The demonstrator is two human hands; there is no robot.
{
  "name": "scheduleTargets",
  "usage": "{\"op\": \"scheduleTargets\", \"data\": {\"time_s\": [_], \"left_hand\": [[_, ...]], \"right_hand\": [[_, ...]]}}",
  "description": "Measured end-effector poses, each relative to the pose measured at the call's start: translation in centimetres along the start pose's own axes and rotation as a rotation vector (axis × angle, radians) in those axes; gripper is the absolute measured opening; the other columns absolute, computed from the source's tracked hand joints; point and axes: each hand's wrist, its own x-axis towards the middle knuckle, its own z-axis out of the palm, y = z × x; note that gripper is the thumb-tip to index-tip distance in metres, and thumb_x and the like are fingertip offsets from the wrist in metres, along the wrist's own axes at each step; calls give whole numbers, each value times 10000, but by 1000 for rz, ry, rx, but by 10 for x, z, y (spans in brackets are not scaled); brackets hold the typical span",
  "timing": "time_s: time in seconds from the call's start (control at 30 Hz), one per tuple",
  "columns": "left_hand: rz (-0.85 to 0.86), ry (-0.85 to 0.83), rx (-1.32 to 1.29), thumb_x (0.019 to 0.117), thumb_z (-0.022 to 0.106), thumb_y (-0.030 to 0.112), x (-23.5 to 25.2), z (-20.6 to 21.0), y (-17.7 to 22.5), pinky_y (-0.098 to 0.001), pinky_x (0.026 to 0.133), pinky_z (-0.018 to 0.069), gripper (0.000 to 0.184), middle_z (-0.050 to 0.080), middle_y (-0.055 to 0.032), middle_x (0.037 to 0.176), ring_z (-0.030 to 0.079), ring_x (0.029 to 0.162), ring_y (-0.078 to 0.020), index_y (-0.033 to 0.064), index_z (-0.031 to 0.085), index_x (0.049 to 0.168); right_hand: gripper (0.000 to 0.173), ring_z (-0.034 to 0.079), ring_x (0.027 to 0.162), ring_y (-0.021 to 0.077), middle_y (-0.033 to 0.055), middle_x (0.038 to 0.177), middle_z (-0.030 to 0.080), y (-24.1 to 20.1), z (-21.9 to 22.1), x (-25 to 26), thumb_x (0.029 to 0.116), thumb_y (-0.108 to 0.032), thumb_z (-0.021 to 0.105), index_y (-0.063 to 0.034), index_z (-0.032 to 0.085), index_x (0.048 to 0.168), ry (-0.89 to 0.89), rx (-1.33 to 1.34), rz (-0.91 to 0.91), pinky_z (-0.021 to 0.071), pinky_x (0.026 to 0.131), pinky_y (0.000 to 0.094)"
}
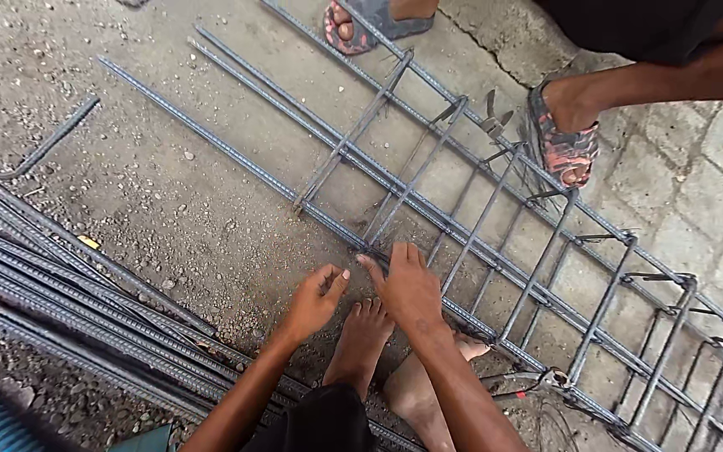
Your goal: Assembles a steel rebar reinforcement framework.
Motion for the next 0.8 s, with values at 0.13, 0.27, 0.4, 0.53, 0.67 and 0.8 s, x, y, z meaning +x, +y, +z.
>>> {"op": "scheduleTargets", "data": {"time_s": [0.13,0.27,0.4,0.53,0.67,0.8], "left_hand": [[25,-25,98,1069,503,246,-4,-1,3,-257,787,562,297,708,-38,897,675,825,-61,6,677,1050],[84,4,167,1070,483,232,-9,-6,-5,-284,801,587,314,713,-49,913,690,839,-81,-19,670,1065],[135,-5,174,1074,461,228,-7,-6,-10,-241,806,588,313,702,-11,900,681,832,-25,-29,641,1060],[128,5,201,1065,447,159,-11,0,-3,-124,775,530,273,658,50,858,614,800,90,-62,606,1063],[114,-3,190,1047,451,151,-20,-2,-14,-111,785,528,275,663,56,879,614,814,102,-67,613,1091],[81,0,197,1052,458,170,-21,1,-13,-79,744,509,222,652,118,836,607,781,122,17,619,1053]], "right_hand": [[656,641,1105,437,258,1171,623,-6,-2,12,1015,-590,521,41,616,1171,-55,-99,-61,543,835,550],[578,657,1108,440,261,1218,644,-10,8,18,1098,-484,386,16,629,1255,-172,-82,-150,553,824,568],[512,696,1036,368,208,1152,690,-12,13,14,1110,-419,387,-1,655,1233,-210,141,-108,569,835,536],[483,706,1040,356,210,1068,721,-24,4,8,1128,-332,329,17,653,1205,-287,427,83,548,882,541],[490,705,1061,327,202,1068,718,-33,2,6,1135,-294,287,25,658,1170,-311,557,174,553,896,504],[557,639,832,245,137,834,626,-35,13,7,1145,-289,234,8,644,914,-242,988,346,514,767,440]]}}
